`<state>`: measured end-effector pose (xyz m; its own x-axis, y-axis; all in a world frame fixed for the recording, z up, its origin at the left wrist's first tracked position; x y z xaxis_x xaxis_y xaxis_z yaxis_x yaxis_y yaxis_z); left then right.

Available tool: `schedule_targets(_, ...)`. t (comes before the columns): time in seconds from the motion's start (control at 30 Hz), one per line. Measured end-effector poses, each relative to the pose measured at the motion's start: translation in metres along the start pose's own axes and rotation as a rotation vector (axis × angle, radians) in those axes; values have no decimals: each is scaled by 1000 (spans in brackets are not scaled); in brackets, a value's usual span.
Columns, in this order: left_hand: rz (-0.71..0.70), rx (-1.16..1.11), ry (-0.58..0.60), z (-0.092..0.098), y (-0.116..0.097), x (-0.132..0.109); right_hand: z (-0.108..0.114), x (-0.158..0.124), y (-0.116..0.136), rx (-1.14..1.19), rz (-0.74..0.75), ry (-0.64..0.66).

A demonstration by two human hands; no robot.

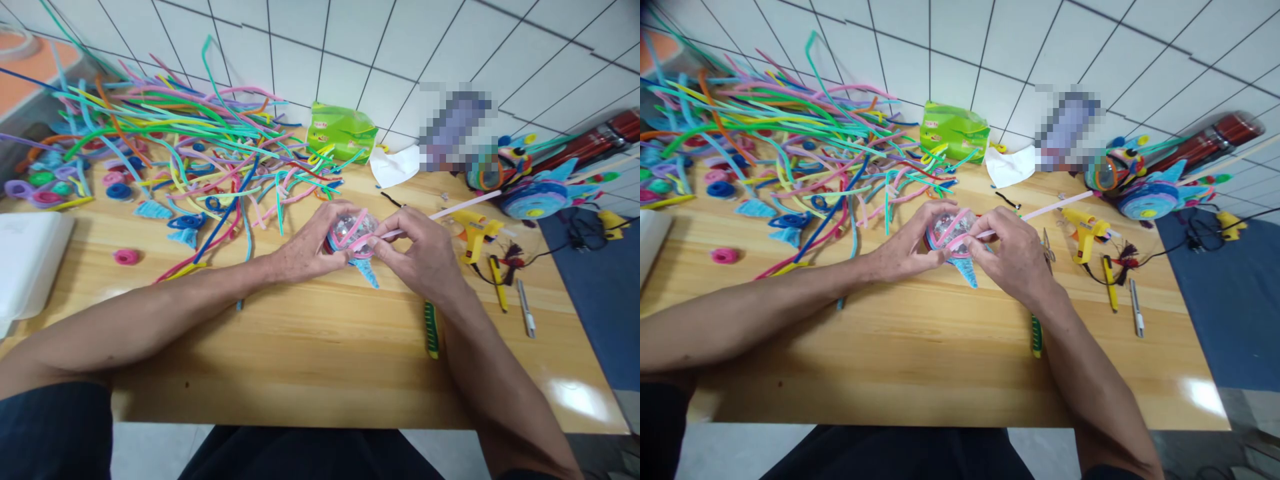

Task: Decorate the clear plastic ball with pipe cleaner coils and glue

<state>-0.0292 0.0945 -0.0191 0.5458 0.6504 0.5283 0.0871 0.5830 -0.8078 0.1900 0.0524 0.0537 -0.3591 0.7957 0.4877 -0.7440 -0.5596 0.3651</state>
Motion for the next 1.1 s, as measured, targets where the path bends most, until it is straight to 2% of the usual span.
schedule_targets(0.4, 84, -23, -27, -2, -5, 0, 2, 1, 3, 2, -58, 45)
schedule_targets(0.6, 88, -2, 17, 0, -8, 0, 2, 1, 3, 22, -64, 47)
schedule_targets(1.1, 97, -19, -2, -1, 1, -3, 2, 1, 7, 72, -143, 93)
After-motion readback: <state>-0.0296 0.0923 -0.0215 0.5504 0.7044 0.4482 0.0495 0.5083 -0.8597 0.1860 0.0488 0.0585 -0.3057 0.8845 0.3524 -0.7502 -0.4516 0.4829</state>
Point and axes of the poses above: each hand's wrist, its own x-axis towards the middle knuckle, its own z-axis out of the back of the hand, y = z × x, the point moved 1 cm from there along x, towards the middle knuckle, and after that the axes turned 5 degrees about -x, right-handed, at the moved point
